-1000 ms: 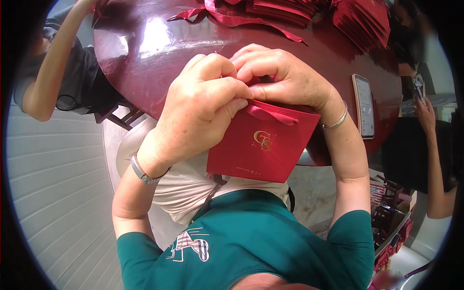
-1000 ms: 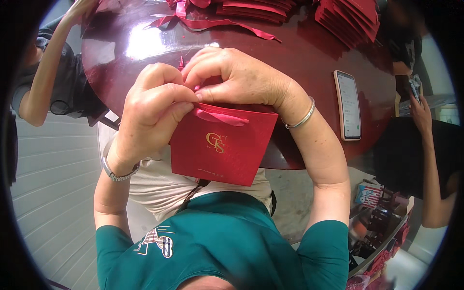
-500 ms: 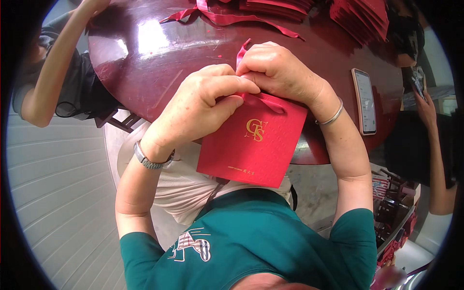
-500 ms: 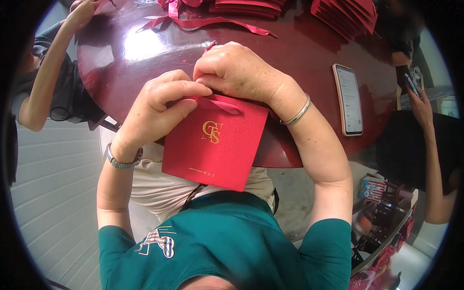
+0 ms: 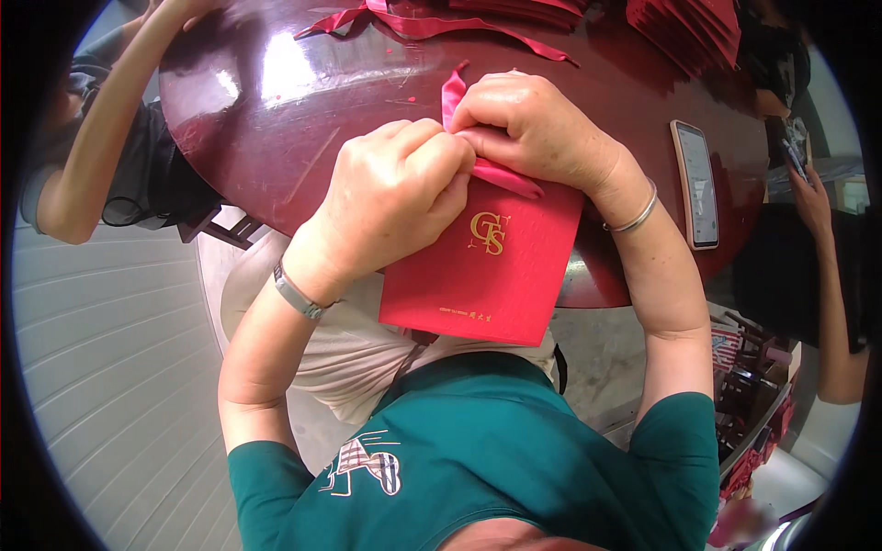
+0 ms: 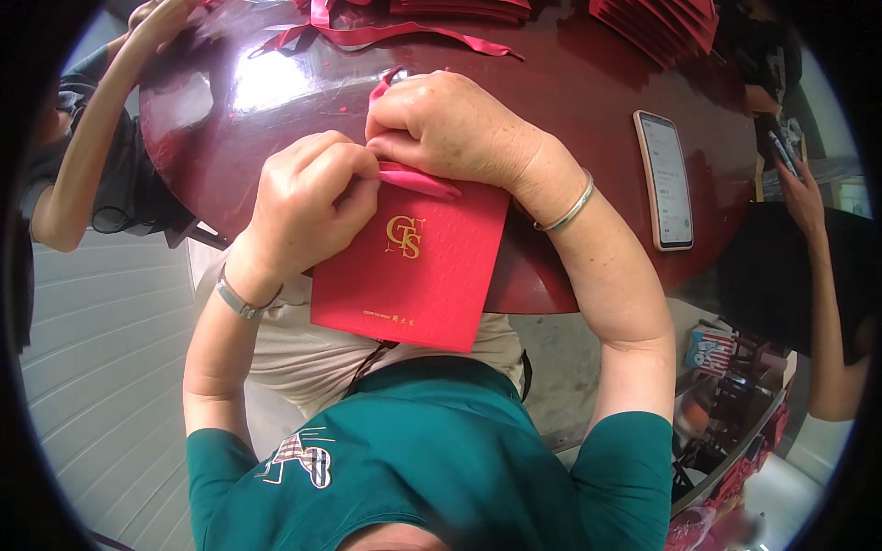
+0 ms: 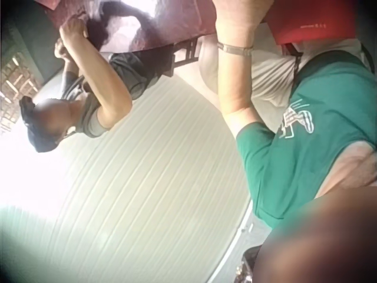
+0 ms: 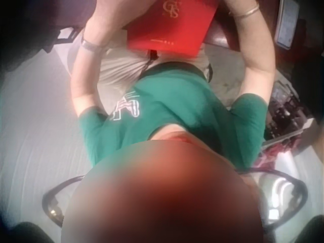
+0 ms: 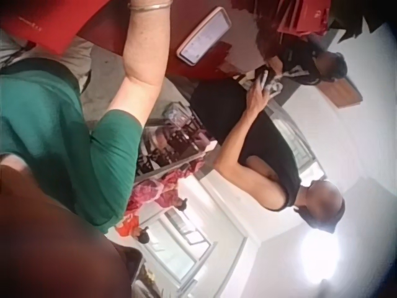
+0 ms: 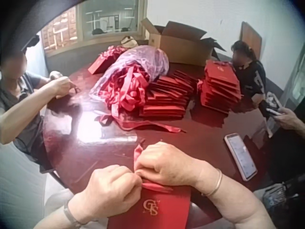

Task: The person assembles paper gift bags by hand, threading ribbons into the pre-cut slots of folded paper bags to attach handles.

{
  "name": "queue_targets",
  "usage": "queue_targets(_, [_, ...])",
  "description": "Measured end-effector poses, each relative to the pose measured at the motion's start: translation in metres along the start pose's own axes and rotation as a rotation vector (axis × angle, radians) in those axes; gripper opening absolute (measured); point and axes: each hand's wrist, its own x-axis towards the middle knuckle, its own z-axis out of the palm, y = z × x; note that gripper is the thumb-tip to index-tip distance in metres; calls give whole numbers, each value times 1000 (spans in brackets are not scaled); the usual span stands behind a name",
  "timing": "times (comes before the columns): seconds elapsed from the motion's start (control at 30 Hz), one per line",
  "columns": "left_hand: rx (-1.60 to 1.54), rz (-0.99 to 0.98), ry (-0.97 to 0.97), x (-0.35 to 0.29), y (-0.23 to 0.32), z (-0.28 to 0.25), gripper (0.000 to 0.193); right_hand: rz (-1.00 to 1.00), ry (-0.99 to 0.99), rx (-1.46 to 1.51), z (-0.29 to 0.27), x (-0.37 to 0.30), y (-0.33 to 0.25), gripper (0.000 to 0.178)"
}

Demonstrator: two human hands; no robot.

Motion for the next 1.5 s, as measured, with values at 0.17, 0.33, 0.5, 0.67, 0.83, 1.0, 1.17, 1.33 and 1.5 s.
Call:
queue_targets(0.17, [-110,110,-1,3,-10,-7,12,-37,72,-2,-4,-1,6,10])
queue_targets(0.33, [-322,-7,-77,1,-10,-18,12,-86,79,-44,-4,1,8,9])
queue_targets(0.5, [-549,-482,-49,6,5,-6,14,-98,125,-145,0,-1,11,11])
queue_targets(0.67, [-542,-461,-86,4,3,-6,20,-94,78,-250,-4,1,12,11])
queue_targets(0.83, [-591,-508,75,-3,2,-8,21,-27,310,-81,-16,2,6,20])
queue_targets(1.0, [-123,-418,86,-24,4,-5,35,536,-94,158,-63,-17,-15,18])
queue_targets(1.17, [175,-305,132,-27,6,-10,37,414,-368,-59,-54,-7,-24,26])
queue_targets(1.33, [-432,-629,277,-19,3,-36,43,413,-112,227,-76,13,-41,18])
queue_targets(1.5, [-1376,-876,314,-20,21,-30,36,537,-10,617,-74,-12,-38,16])
